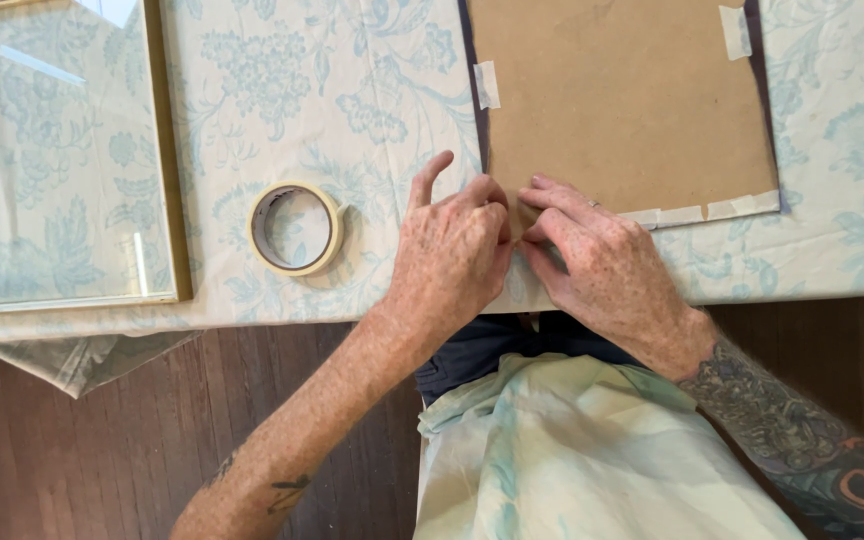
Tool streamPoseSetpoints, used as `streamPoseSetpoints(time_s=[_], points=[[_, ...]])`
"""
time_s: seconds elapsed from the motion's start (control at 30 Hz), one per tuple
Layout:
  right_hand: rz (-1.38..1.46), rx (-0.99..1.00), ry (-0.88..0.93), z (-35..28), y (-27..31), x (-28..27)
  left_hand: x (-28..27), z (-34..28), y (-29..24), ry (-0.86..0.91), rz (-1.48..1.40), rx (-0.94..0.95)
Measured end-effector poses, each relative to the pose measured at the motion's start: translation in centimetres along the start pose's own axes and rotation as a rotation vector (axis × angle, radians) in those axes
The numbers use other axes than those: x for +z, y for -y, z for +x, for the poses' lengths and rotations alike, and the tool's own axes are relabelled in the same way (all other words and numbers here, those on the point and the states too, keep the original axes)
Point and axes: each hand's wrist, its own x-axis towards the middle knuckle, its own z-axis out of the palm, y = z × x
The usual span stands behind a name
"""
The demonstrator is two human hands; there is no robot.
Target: Applying masking tape to the edges of a board, likely the back of a picture frame, to secure it.
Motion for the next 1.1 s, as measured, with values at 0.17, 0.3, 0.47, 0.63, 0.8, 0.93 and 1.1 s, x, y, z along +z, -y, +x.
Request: streamPoseSetpoints(time_s=[0.17,0.3,0.47,0.63,0.8,0.93,1.1], points=[[-0.022,0.045,0.083,1.4,0.2,-1.2,-0.5,1.2,-0.5,0.145,0.119,-0.051],[-0.07,0.085,0.235,2.2,-0.5,-2.0,-0.9,1.4,-1.1,0.187,0.145,-0.027],[-0.059,0.132,0.393,3.1,-0.5,-2.7,-0.1,2.0,-0.7,0.194,0.21,-0.042],[-0.064,0.076,0.415,3.0,-0.9,-2.9,0.5,2.0,-0.3,0.165,0.266,0.003],[-0.043,0.043,0.4,3.4,-0.7,-3.1,0.8,2.0,-0.1,0.113,0.329,0.058],[-0.09,0.118,0.444,3.9,-0.4,-3.0,0.8,2.9,-0.5,0.162,0.367,0.044],[-0.125,0.213,0.559,5.4,0.8,-3.8,-0.1,4.0,-1.3,0.364,0.397,-0.028]])
